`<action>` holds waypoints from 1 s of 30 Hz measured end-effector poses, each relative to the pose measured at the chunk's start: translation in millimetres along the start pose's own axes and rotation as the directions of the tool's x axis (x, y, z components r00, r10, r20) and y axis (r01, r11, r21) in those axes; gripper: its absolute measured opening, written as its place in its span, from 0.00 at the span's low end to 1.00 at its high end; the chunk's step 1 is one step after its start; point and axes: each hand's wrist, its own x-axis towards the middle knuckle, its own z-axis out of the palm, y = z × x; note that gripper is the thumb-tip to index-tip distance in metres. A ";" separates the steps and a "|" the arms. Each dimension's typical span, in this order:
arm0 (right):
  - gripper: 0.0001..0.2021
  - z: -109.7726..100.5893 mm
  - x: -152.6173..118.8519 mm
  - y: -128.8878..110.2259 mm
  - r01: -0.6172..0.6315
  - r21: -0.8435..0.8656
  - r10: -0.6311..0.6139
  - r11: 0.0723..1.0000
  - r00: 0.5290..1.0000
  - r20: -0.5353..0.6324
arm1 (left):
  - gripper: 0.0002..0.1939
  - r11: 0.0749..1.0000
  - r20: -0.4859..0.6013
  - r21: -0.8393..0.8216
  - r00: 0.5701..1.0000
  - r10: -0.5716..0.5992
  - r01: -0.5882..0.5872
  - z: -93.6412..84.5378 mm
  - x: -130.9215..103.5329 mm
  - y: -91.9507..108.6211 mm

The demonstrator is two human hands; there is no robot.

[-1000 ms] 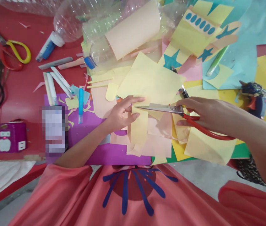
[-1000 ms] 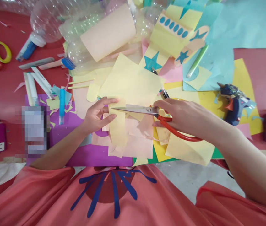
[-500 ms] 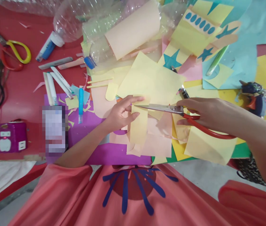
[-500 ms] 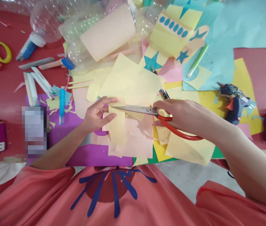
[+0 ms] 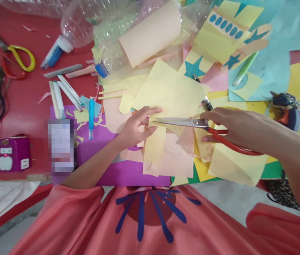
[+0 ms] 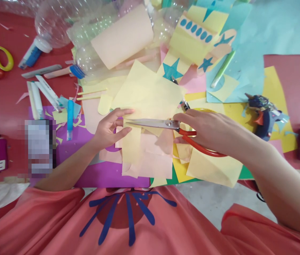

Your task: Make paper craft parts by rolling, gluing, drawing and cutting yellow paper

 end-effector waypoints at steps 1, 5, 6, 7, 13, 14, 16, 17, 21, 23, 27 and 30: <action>0.26 0.2 -0.1 -0.8 0.008 0.001 -0.008 1.000 1.000 -0.005 | 0.21 1.000 -0.003 0.005 1.000 0.011 -0.011 0.1 0.1 -0.2; 0.24 0.6 0.9 -4.1 -0.004 0.010 0.004 1.000 1.000 0.002 | 0.21 0.999 0.001 0.035 0.999 0.039 -0.039 0.5 -0.3 -0.4; 0.24 0.6 1.5 -5.1 -0.004 0.014 0.004 1.000 1.000 0.009 | 0.21 0.998 0.006 0.045 0.999 0.036 -0.036 0.5 -0.5 -0.1; 0.23 0.5 2.2 -5.9 0.000 0.017 0.000 1.000 1.000 0.013 | 0.21 0.998 0.012 0.055 1.000 0.029 -0.030 0.4 -0.8 0.4; 0.25 2.5 6.2 -8.1 0.008 0.026 -0.008 1.000 1.000 0.009 | 0.21 0.992 0.054 0.116 0.997 -0.047 0.041 -0.7 -1.7 4.9; 0.26 2.9 6.6 -8.1 0.009 0.022 -0.009 1.000 1.000 0.006 | 0.21 0.991 0.059 0.128 0.997 -0.054 0.046 -0.8 -1.8 5.3; 0.26 3.0 7.4 -8.3 0.010 0.017 -0.011 1.000 1.000 0.008 | 0.21 0.989 0.059 0.140 0.997 -0.054 0.045 -1.1 -1.9 5.6; 0.26 2.7 7.8 -8.5 0.011 0.016 -0.011 1.000 1.000 0.010 | 0.21 0.989 0.059 0.140 0.997 -0.050 0.041 -1.2 -2.0 5.6; 0.26 0.4 9.2 -9.9 0.017 0.015 -0.018 1.000 1.000 0.022 | 0.22 0.987 0.055 0.153 0.997 -0.050 0.041 -1.6 -2.1 5.4; 0.27 -0.2 9.5 -10.2 0.020 0.010 -0.020 1.000 0.999 0.025 | 0.22 0.987 0.052 0.156 0.998 -0.047 0.038 -1.7 -2.0 5.6; 0.26 -0.3 9.3 -10.5 0.005 0.006 -0.005 1.000 1.000 0.022 | 0.22 0.985 0.052 0.168 0.998 -0.045 0.036 -1.5 -1.5 6.5; 0.26 -0.7 9.5 -11.4 -0.004 -0.018 0.004 1.000 1.000 0.029 | 0.21 0.983 0.055 0.185 0.998 -0.029 0.018 -1.7 -0.6 6.2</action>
